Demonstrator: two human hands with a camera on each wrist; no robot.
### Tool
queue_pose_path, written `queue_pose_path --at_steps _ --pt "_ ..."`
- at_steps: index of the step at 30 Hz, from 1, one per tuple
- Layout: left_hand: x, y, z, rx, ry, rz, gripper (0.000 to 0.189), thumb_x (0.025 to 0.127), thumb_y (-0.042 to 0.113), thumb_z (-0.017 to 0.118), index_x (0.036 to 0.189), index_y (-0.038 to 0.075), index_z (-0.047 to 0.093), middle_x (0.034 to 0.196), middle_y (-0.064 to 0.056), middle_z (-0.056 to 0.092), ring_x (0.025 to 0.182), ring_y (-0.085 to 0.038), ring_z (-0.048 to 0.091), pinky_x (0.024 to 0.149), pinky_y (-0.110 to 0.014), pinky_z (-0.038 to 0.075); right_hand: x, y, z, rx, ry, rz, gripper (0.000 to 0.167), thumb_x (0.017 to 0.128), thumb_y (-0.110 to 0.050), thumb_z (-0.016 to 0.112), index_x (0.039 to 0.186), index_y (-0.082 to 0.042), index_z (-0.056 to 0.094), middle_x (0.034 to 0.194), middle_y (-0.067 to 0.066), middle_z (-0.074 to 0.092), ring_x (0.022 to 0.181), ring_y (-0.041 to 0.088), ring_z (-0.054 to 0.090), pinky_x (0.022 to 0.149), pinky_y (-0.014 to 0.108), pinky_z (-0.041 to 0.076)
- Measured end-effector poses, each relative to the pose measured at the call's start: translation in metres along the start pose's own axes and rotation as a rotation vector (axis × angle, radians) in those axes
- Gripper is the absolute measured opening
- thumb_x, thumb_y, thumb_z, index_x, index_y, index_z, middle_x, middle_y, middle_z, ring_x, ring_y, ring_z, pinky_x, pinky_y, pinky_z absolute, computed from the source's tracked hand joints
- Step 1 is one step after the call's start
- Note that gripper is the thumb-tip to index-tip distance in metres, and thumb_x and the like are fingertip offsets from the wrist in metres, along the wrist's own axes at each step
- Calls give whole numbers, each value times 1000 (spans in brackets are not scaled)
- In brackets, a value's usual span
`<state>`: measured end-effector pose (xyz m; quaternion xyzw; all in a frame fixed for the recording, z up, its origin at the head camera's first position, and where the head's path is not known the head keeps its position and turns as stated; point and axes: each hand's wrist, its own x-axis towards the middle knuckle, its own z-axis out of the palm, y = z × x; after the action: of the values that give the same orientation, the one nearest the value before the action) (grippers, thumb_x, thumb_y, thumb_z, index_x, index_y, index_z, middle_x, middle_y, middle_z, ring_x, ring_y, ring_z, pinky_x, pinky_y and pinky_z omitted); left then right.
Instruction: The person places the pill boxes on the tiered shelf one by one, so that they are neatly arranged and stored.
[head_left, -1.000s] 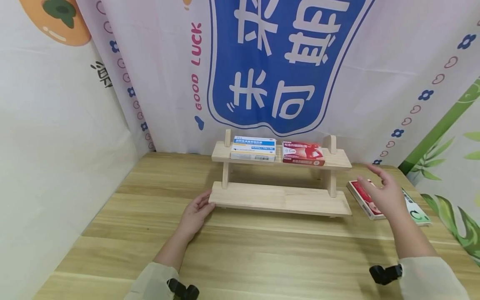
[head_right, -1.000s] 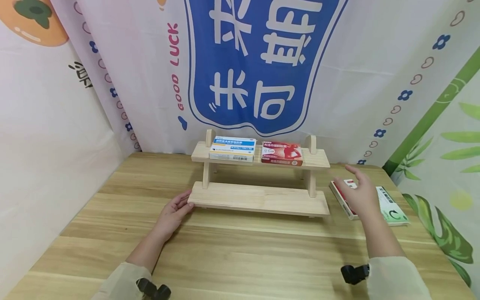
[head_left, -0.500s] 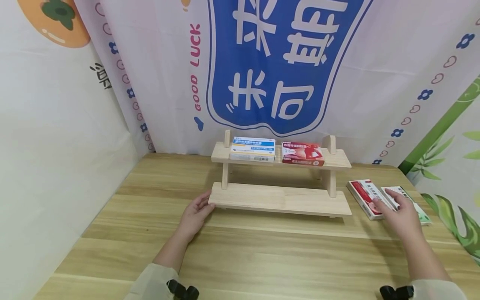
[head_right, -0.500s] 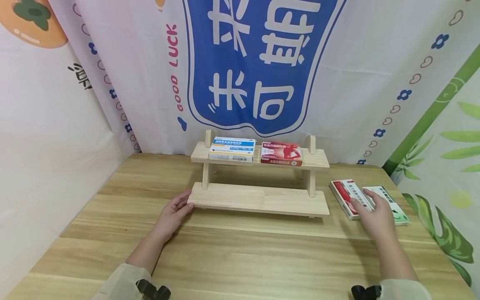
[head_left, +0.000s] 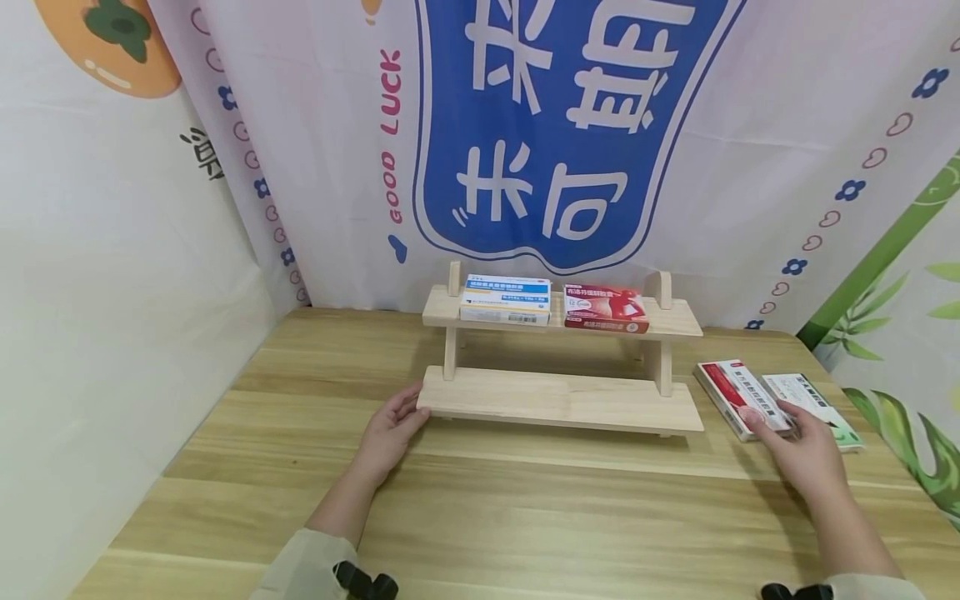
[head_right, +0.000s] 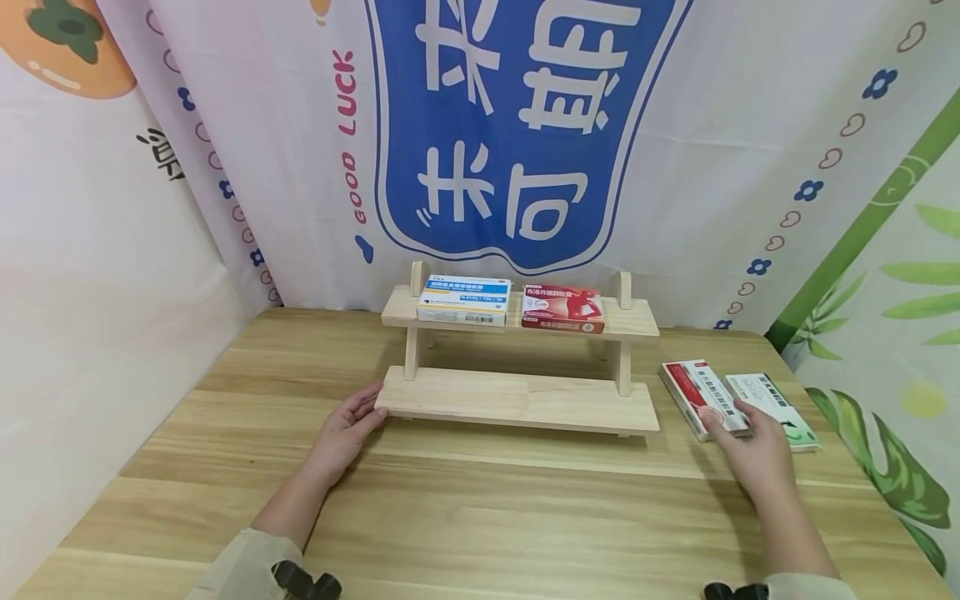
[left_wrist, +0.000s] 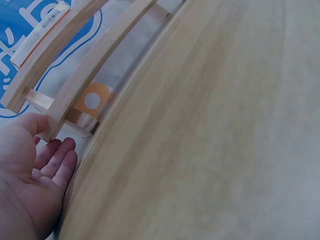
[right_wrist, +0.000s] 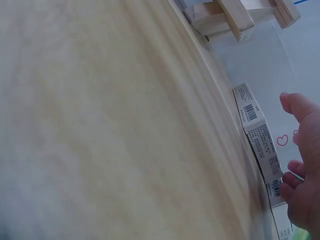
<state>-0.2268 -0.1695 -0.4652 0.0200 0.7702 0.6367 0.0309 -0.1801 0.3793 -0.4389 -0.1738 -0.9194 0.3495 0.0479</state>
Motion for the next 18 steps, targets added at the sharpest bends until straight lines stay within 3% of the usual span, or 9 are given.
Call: queue_pose_path --at_steps 11,18 --pt "0 1 0 2 -2 -9 50 99 17 58 146 11 44 146 -14 51 134 -28 50 115 -40 39 2 8 8 -73 3 11 87 95 -55 51 149 8 26 147 44 19 136 61 18 108 73 21" --pt "0 1 0 6 -2 -4 50 99 17 57 146 11 43 147 -14 50 135 -28 49 116 -40 39 4 3 13 -97 -35 109 97 91 -62 55 149 8 23 148 44 15 136 60 18 110 71 23"
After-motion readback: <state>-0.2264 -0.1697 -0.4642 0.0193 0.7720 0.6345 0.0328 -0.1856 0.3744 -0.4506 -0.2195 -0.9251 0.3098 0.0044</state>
